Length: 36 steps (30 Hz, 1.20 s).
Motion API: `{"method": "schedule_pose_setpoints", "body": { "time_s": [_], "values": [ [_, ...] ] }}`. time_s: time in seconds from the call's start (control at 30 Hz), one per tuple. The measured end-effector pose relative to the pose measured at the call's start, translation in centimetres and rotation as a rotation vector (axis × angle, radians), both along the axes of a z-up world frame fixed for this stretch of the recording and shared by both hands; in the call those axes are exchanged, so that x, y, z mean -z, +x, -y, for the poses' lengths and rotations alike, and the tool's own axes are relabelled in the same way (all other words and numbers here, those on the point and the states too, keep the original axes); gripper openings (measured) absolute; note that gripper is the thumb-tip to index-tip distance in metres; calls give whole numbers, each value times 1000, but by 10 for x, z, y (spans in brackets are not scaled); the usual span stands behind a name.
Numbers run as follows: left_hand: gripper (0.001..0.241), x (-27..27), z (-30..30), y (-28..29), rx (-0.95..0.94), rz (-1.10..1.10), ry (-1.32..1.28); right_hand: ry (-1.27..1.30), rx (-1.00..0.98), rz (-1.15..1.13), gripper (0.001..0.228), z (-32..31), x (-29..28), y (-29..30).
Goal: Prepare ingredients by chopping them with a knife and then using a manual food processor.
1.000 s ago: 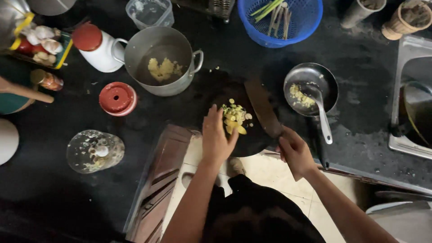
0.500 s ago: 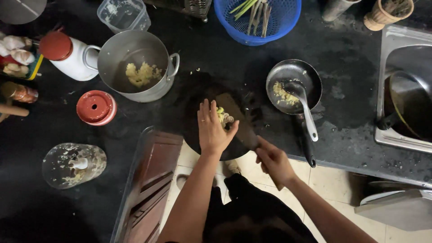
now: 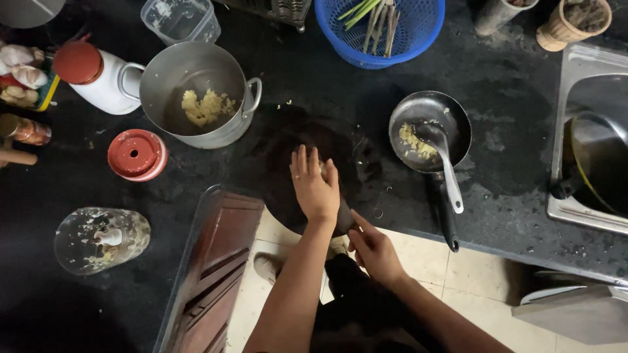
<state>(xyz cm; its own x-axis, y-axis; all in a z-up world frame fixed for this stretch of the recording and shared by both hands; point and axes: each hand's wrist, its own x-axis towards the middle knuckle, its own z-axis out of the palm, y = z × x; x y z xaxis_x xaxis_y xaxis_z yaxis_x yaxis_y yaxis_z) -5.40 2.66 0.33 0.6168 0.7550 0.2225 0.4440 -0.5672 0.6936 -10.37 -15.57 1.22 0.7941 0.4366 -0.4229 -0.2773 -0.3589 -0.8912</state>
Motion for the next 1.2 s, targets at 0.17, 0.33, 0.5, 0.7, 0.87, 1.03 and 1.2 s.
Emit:
{"method": "schedule_pose_setpoints", "body": {
  "time_s": [0.17,0.33,0.5,0.7,0.87,1.03,1.2],
  "values": [
    [32,5,-3,0,-53,164,-43,-91,-34,28,52,-20,-33,-6],
    [25,-13,-18,-9,-95,312,-139,-203,-121,7,57,-39,-62,-5],
    [28,-40,-69,-35,-181,362,-59,-224,-265,99,59,-81,-82,-12],
    [29,-62,-169,-111,-434,468,165,38,-464,366,53,-162,-62,-45],
    [27,-63,-248,-193,-555,466,244,295,-634,520,48,-244,-75,-87],
    [29,-39,-290,-237,-747,383,248,165,-831,357,50,-288,-81,-112],
    [20,-39,-293,-245,-768,333,233,-38,-837,276,50,-298,-83,-118]
  ]
}}
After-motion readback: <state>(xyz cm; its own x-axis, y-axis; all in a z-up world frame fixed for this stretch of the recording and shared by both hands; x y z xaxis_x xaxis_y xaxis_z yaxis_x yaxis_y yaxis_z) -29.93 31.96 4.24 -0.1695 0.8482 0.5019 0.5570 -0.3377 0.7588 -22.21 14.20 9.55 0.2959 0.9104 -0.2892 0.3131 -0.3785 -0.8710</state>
